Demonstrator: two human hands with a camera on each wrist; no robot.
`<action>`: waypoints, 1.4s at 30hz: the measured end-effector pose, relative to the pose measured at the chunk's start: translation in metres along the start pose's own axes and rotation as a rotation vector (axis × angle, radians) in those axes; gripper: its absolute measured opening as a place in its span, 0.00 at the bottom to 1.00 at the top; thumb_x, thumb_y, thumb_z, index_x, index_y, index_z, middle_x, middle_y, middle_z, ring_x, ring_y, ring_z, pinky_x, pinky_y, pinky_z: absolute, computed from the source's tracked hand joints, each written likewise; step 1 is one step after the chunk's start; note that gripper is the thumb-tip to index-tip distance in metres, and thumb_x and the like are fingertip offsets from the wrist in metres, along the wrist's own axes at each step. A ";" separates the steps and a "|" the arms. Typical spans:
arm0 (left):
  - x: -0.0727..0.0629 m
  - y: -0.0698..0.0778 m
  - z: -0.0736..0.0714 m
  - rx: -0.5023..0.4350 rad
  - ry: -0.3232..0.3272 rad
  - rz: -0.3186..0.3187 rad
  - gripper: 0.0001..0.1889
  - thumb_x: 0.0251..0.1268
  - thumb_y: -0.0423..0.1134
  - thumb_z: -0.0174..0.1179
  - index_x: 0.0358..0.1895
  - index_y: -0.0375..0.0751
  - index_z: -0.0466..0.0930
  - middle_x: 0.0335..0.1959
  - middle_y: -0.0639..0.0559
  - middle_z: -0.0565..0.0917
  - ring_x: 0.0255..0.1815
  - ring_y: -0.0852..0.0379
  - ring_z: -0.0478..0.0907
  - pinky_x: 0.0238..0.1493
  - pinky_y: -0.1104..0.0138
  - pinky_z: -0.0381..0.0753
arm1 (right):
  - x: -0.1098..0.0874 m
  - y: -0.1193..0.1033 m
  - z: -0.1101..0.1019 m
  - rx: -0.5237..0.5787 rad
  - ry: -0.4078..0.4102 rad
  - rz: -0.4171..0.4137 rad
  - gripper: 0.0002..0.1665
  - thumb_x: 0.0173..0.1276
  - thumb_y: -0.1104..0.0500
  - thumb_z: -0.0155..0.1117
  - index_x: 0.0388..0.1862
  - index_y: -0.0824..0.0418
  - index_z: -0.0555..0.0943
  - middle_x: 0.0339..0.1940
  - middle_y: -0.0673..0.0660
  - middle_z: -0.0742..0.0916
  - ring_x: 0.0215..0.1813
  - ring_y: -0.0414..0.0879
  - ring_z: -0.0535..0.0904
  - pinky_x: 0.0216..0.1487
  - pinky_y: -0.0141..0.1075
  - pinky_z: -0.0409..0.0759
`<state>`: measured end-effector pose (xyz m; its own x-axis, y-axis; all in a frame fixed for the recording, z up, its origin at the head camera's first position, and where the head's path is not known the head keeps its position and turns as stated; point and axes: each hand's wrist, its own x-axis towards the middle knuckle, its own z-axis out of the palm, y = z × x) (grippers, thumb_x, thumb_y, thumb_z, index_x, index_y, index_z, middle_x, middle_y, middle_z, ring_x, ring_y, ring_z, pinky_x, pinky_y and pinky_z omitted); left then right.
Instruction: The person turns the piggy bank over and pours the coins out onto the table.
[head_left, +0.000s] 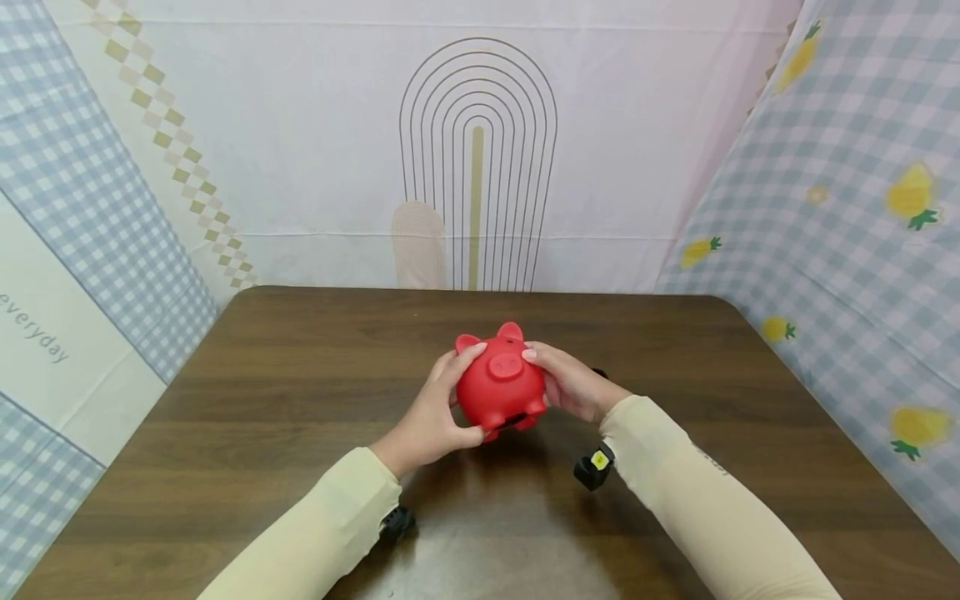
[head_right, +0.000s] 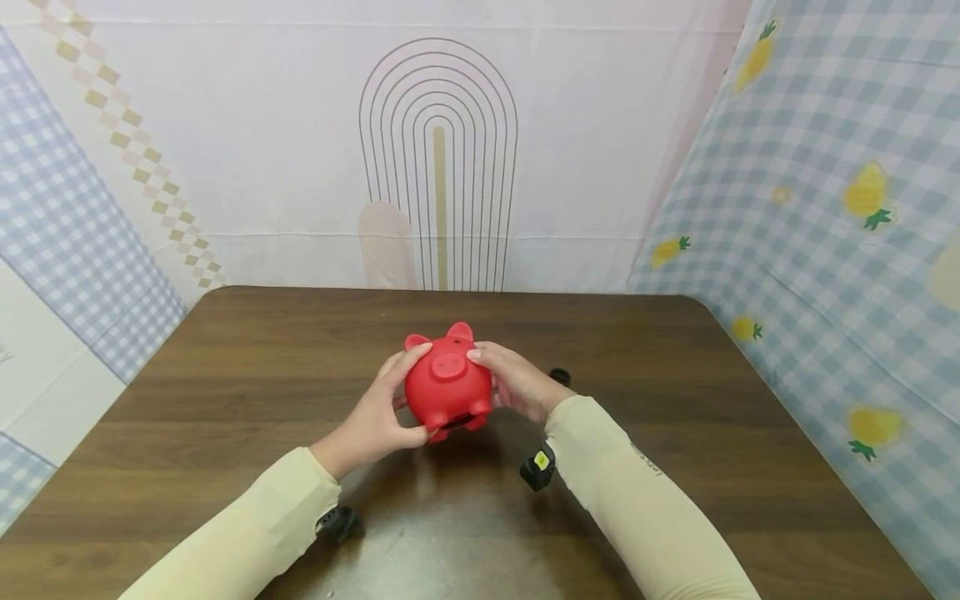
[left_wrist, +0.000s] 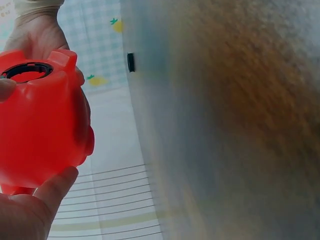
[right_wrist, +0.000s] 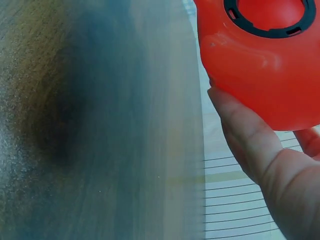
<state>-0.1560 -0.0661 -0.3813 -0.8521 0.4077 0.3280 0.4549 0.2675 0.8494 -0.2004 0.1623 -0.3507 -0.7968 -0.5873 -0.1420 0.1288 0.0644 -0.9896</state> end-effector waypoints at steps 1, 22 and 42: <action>0.000 0.000 0.000 0.009 -0.004 -0.002 0.51 0.42 0.29 0.72 0.74 0.57 0.57 0.69 0.42 0.58 0.65 0.44 0.64 0.54 0.52 0.79 | 0.000 0.000 0.000 0.003 0.007 -0.005 0.36 0.72 0.48 0.44 0.71 0.67 0.55 0.53 0.53 0.80 0.45 0.44 0.83 0.43 0.37 0.83; 0.000 -0.003 -0.013 -0.017 -0.108 -0.081 0.55 0.48 0.35 0.72 0.77 0.58 0.46 0.72 0.46 0.57 0.69 0.45 0.61 0.61 0.44 0.70 | -0.003 0.013 -0.005 0.033 0.152 -0.079 0.37 0.71 0.51 0.45 0.73 0.69 0.54 0.50 0.51 0.81 0.45 0.43 0.82 0.43 0.38 0.83; 0.014 -0.002 -0.013 -0.384 0.033 -0.451 0.31 0.71 0.49 0.51 0.72 0.38 0.58 0.69 0.39 0.67 0.62 0.39 0.72 0.59 0.51 0.75 | -0.002 0.019 -0.003 0.039 0.198 -0.095 0.37 0.70 0.52 0.47 0.73 0.68 0.55 0.54 0.54 0.79 0.47 0.42 0.82 0.47 0.40 0.83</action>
<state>-0.1719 -0.0727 -0.3733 -0.9501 0.2979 -0.0922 -0.0744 0.0705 0.9947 -0.1978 0.1671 -0.3689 -0.9065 -0.4188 -0.0540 0.0672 -0.0168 -0.9976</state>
